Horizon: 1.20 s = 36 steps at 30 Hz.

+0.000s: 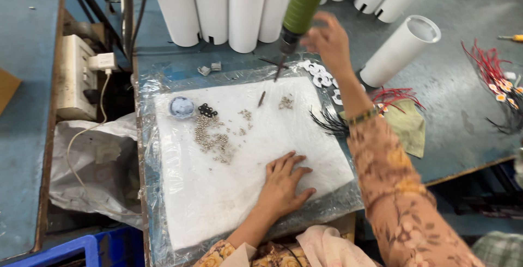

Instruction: The person uses a power drill to secure a small LED module inside a white cylindrical housing. They then insert wires through the housing and connect them to the LED, completing the assembly of one unit.

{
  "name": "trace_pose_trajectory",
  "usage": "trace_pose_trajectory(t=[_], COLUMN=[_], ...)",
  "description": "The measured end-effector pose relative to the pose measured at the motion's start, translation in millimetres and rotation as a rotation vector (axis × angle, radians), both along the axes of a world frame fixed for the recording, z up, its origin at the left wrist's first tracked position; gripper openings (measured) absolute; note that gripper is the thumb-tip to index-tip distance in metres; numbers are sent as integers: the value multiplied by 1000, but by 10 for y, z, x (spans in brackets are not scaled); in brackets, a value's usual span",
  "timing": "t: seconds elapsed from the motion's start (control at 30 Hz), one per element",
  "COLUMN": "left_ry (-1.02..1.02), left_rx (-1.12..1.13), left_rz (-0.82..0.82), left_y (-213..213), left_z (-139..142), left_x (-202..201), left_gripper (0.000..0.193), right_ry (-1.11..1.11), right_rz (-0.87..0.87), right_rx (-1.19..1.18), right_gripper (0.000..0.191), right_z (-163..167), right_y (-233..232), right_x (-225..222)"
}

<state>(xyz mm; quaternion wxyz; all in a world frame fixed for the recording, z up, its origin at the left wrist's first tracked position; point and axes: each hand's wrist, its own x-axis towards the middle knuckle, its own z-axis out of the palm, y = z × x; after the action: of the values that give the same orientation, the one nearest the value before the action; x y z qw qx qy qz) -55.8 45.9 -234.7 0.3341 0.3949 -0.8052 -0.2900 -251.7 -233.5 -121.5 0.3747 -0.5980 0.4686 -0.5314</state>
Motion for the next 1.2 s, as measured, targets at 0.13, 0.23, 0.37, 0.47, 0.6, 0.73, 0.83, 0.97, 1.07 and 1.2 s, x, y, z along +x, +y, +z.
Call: trace_pose_trajectory(t=[0.13, 0.23, 0.37, 0.47, 0.6, 0.73, 0.83, 0.97, 1.07, 1.2], left_ry=[6, -36, -18, 89, -76, -26, -63, -281, -319, -337], left_rx=[-31, -41, 26, 159, -103, -19, 101, 53, -30, -14], left_rz=[2, -6, -41, -20, 246, 376, 417, 389, 412, 452], left_y=[10, 13, -32, -306, -1040, -1627, -1779, -1803, -1837, -1893], left_z=[0, -21, -95, -111, 43, 307, 451, 456, 404, 397], left_x=[-8, 8, -3, 72, 406, 751, 781, 578, 489, 551], left_gripper=[45, 45, 43, 33, 21, 21, 25, 27, 18, 15], right_ry=[398, 15, 75, 281, 321, 310, 291, 309, 330, 304], right_rz=[-277, -99, -109, -147, -143, -120, -128, -132, -130, -121], right_rx=[-3, 269, 269, 108, 89, 28, 11, 21, 27, 41], right_gripper=[24, 19, 18, 15, 14, 13, 12, 13, 13, 13], right_z=[-647, -1058, -1295, -1320, -1279, -1220, -1184, -1161, -1160, -1158], right_y=[1206, 2134, 2776, 2872, 2859, 2883, 2901, 2903, 2897, 2885], right_x=[-254, -250, -180, -105, -34, -11, -5, -2, -7, -17])
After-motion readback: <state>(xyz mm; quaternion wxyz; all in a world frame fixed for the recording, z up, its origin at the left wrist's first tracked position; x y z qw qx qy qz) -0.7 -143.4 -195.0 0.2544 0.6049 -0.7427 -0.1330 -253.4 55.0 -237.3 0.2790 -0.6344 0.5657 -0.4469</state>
